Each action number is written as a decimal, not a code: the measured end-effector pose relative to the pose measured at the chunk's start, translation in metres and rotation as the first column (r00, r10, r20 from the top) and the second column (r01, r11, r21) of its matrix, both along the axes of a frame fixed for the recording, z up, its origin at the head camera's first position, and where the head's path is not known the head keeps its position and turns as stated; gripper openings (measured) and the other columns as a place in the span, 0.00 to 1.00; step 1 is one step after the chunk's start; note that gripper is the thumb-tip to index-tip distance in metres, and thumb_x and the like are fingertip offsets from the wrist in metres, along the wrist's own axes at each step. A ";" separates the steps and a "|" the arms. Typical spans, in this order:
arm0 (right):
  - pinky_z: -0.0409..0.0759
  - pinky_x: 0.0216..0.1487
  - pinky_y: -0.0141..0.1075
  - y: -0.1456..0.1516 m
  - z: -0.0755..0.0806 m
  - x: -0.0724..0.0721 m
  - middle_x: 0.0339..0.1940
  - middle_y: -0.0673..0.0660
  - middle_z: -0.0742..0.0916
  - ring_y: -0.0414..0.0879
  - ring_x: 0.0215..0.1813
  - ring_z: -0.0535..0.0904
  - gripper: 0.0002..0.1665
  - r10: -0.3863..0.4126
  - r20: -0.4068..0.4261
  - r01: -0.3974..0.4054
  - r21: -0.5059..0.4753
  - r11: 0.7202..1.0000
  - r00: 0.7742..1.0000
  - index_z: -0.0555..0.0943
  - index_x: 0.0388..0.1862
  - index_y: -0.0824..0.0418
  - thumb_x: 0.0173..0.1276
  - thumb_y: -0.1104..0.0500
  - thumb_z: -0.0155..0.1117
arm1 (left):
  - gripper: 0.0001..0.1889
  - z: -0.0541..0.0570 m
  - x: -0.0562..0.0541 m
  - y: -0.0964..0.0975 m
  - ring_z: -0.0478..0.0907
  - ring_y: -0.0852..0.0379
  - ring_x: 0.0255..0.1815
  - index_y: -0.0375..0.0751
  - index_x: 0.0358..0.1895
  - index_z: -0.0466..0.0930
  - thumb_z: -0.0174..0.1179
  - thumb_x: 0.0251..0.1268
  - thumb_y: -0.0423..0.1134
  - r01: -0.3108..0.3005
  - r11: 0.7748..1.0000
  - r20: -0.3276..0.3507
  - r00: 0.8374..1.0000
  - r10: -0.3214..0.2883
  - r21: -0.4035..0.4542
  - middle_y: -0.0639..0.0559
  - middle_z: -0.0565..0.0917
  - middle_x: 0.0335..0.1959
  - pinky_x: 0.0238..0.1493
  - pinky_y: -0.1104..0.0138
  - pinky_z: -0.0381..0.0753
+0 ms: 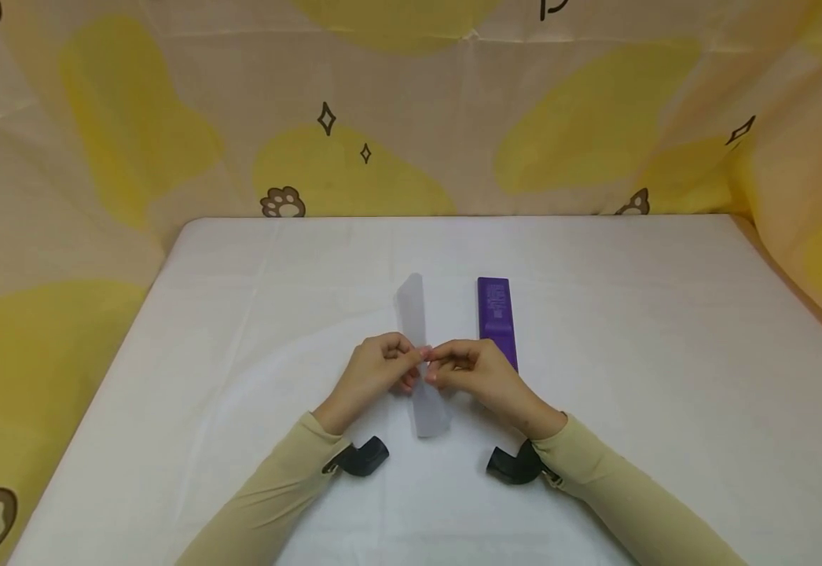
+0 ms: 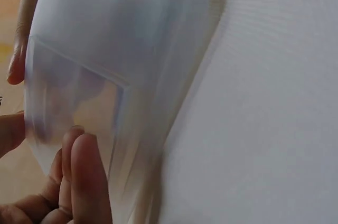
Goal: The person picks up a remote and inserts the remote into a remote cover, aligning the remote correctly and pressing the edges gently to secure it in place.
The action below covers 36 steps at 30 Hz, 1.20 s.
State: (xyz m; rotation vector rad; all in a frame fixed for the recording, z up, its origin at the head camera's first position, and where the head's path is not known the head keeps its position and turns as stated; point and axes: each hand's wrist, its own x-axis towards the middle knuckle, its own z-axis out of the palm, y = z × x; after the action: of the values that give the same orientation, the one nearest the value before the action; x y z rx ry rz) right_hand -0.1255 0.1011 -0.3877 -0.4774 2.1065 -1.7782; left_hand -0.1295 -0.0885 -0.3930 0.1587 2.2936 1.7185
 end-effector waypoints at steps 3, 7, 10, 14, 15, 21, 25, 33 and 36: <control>0.78 0.38 0.30 0.000 0.000 0.001 0.33 0.55 0.85 0.42 0.35 0.79 0.17 0.015 -0.001 -0.015 -0.006 1.000 1.000 0.80 0.49 0.71 0.60 0.67 0.65 | 0.13 0.002 0.000 -0.001 0.79 0.59 0.21 0.34 0.30 0.77 0.62 0.63 0.42 0.001 1.000 -0.018 1.000 -0.001 -0.008 0.50 0.82 0.20 0.27 0.65 0.82; 0.78 0.37 0.31 0.000 0.000 0.000 0.33 0.55 0.85 0.43 0.35 0.80 0.16 0.005 0.003 -0.005 -0.023 1.000 1.000 0.80 0.48 0.71 0.61 0.68 0.65 | 0.09 0.004 0.000 -0.003 0.79 0.59 0.20 0.33 0.30 0.76 0.58 0.64 0.36 0.015 1.000 -0.037 0.999 -0.016 -0.016 0.50 0.81 0.20 0.27 0.65 0.83; 0.79 0.36 0.32 0.002 -0.001 -0.002 0.34 0.56 0.85 0.43 0.35 0.81 0.15 -0.037 -0.005 0.037 -0.012 0.999 0.999 0.81 0.48 0.70 0.61 0.67 0.64 | 0.06 0.005 -0.001 -0.005 0.79 0.58 0.20 0.32 0.29 0.75 0.55 0.63 0.32 0.036 0.999 -0.065 0.997 -0.038 -0.025 0.50 0.80 0.19 0.27 0.65 0.83; 0.80 0.37 0.34 0.006 0.000 -0.005 0.35 0.59 0.86 0.45 0.35 0.81 0.14 -0.112 -0.027 0.113 0.017 0.993 0.993 0.81 0.47 0.70 0.63 0.65 0.63 | 0.04 0.004 -0.003 -0.009 0.77 0.59 0.19 0.33 0.28 0.74 0.52 0.59 0.29 0.052 0.998 -0.110 0.992 -0.057 -0.045 0.52 0.78 0.18 0.24 0.66 0.81; 0.81 0.38 0.34 0.006 0.000 -0.005 0.35 0.59 0.85 0.46 0.35 0.81 0.14 -0.131 -0.030 0.131 0.025 0.991 0.991 0.81 0.47 0.70 0.63 0.65 0.64 | 0.04 0.003 -0.004 -0.010 0.76 0.59 0.19 0.33 0.27 0.74 0.52 0.59 0.28 0.055 0.997 -0.120 0.991 -0.061 -0.046 0.53 0.78 0.18 0.24 0.66 0.81; 0.82 0.39 0.35 0.009 0.002 -0.009 0.33 0.60 0.86 0.48 0.34 0.83 0.12 -0.185 -0.010 0.186 0.068 0.980 0.983 0.81 0.44 0.71 0.62 0.66 0.63 | 0.04 0.003 -0.006 -0.014 0.76 0.62 0.22 0.31 0.28 0.72 0.52 0.59 0.26 0.102 0.994 -0.114 0.989 -0.097 0.038 0.53 0.77 0.21 0.26 0.65 0.81; 0.82 0.39 0.37 0.010 0.004 -0.010 0.32 0.60 0.86 0.50 0.33 0.83 0.12 -0.162 0.016 0.159 0.095 0.983 0.987 0.81 0.43 0.72 0.63 0.66 0.61 | 0.05 0.006 -0.006 -0.015 0.77 0.61 0.25 0.28 0.28 0.71 0.51 0.61 0.26 0.108 0.986 -0.078 0.992 -0.099 0.126 0.53 0.78 0.22 0.28 0.64 0.81; 0.82 0.39 0.39 0.013 0.004 -0.012 0.31 0.58 0.86 0.47 0.31 0.82 0.14 -0.120 0.085 0.116 0.053 0.992 0.989 0.80 0.44 0.75 0.64 0.65 0.63 | 0.06 0.008 -0.006 -0.015 0.78 0.61 0.25 0.26 0.31 0.72 0.49 0.61 0.28 0.118 0.977 -0.002 0.993 -0.120 0.179 0.53 0.79 0.23 0.29 0.67 0.81; 0.82 0.37 0.36 0.013 0.004 -0.012 0.31 0.56 0.86 0.44 0.30 0.81 0.14 -0.147 0.109 0.145 0.030 0.989 0.983 0.80 0.45 0.75 0.62 0.66 0.64 | 0.09 0.005 -0.006 -0.013 0.78 0.61 0.26 0.26 0.35 0.74 0.50 0.63 0.32 0.105 0.979 0.069 0.991 -0.118 0.173 0.53 0.80 0.26 0.32 0.67 0.81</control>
State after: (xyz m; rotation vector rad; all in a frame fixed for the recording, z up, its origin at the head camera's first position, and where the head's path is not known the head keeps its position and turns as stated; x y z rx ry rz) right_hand -0.1378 0.1143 -0.3839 -0.2174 2.1286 -1.8135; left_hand -0.1358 -0.1020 -0.3880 0.2439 2.0420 1.8266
